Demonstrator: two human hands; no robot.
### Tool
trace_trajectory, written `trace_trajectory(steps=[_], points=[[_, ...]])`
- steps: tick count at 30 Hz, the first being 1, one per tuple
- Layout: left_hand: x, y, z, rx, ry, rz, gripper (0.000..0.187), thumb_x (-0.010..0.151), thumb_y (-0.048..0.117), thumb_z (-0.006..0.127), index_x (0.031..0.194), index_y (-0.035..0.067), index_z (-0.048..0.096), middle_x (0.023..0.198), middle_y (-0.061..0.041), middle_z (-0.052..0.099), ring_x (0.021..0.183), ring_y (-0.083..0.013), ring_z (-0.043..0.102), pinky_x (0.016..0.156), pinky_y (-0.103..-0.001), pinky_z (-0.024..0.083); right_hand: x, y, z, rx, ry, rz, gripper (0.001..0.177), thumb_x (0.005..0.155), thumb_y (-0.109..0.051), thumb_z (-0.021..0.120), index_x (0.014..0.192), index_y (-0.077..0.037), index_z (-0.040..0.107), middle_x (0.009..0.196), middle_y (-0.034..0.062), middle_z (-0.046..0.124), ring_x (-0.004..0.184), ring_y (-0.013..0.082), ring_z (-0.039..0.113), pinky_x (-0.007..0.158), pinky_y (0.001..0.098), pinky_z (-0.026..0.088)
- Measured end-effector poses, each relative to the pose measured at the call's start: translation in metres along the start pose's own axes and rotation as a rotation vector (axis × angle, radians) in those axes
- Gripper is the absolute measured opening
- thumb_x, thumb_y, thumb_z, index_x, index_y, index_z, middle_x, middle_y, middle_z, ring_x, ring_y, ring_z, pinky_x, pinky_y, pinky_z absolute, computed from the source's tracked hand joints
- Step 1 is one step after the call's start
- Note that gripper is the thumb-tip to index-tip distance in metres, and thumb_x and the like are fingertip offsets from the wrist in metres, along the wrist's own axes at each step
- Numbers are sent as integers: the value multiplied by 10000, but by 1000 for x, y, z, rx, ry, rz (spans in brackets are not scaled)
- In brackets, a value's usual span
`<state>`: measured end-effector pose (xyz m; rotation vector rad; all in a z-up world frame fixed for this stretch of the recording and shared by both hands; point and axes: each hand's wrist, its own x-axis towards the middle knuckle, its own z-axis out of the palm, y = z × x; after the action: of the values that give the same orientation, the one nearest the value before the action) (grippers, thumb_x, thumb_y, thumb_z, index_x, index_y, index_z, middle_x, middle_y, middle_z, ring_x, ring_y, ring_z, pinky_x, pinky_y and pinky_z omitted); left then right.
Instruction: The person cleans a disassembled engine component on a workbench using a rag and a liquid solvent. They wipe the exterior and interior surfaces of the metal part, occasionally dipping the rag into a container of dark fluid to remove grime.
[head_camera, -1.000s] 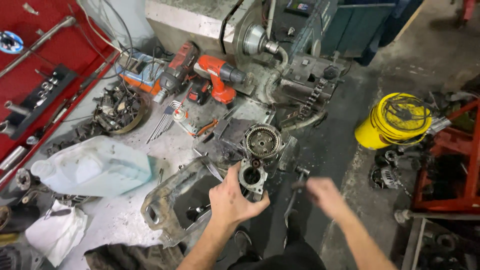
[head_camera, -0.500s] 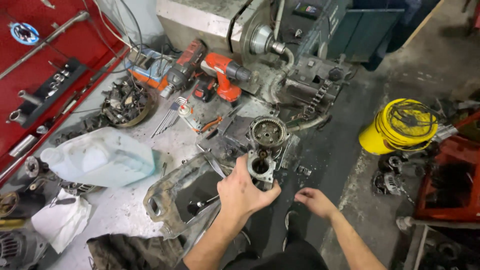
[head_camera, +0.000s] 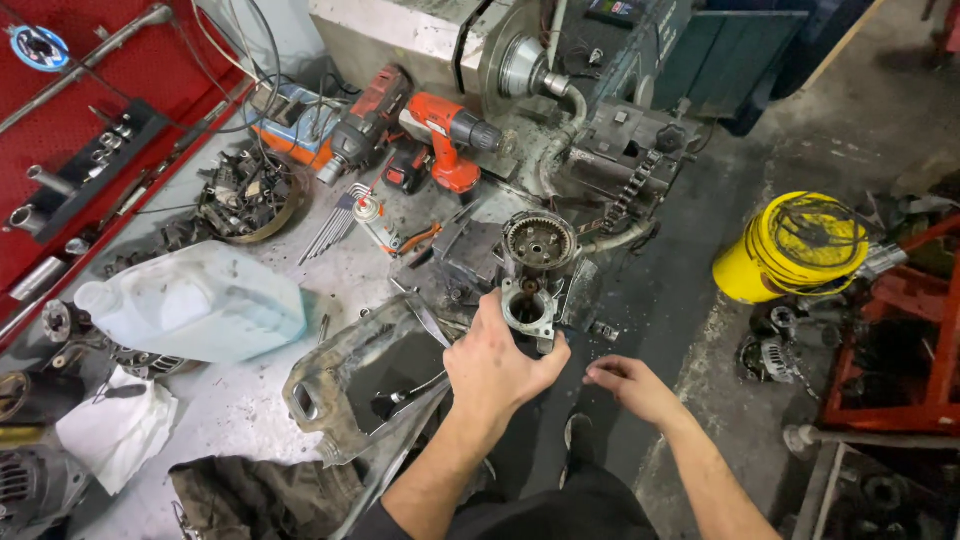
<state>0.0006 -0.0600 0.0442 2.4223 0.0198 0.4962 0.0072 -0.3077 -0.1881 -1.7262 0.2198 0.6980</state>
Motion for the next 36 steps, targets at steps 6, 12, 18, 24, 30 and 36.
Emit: trace_trajectory(steps=[6, 12, 18, 24, 30, 36], points=[[7, -21, -4, 65, -123, 34, 800, 609, 549, 858, 1129, 17, 563, 866, -162, 726, 700, -356, 727, 596, -453, 564, -25, -43, 6, -55, 34, -242, 289, 911, -210, 696, 1118, -12, 737, 1004, 67, 807, 958, 141, 737, 877, 299, 558], [2, -54, 2, -20, -13, 195, 841, 586, 542, 859, 1180, 11, 589, 908, -152, 728, 747, -331, 744, 628, -418, 579, -96, -122, 28, -376, 159, -196, 311, 865, -223, 719, 1127, -57, 738, 946, 93, 812, 838, 145, 752, 784, 305, 578], [3, -71, 6, -60, -19, 288, 937, 531, 581, 900, 1182, -14, 582, 934, -160, 720, 761, -330, 742, 646, -413, 581, -121, -150, 56, -437, 212, -335, 296, 841, -265, 742, 1063, -71, 767, 858, 108, 796, 667, 151, 731, 635, 310, 580], [-2, -77, 12, -157, 36, 317, 913, 540, 553, 943, 1191, 9, 606, 970, -109, 741, 829, -271, 766, 709, -364, 609, -98, -109, 97, -87, 415, -347, 310, 893, -298, 746, 1009, -12, 773, 618, 68, 655, 544, 98, 531, 506, 299, 447], [-24, -90, 19, -218, 11, 229, 994, 518, 561, 957, 1257, -2, 603, 1018, -117, 750, 870, -282, 774, 730, -377, 616, -88, -101, 118, 790, -28, 79, 308, 951, -346, 599, 977, -55, 696, 657, -43, 562, 486, 82, 428, 532, 299, 463], [-24, -76, 8, -159, -126, 77, 1011, 511, 480, 946, 1328, 21, 566, 1093, -147, 749, 906, -330, 756, 713, -423, 600, -87, -122, 128, 836, 49, -50, 251, 941, -241, 674, 1048, -17, 711, 670, -57, 546, 483, 49, 402, 551, 282, 476]])
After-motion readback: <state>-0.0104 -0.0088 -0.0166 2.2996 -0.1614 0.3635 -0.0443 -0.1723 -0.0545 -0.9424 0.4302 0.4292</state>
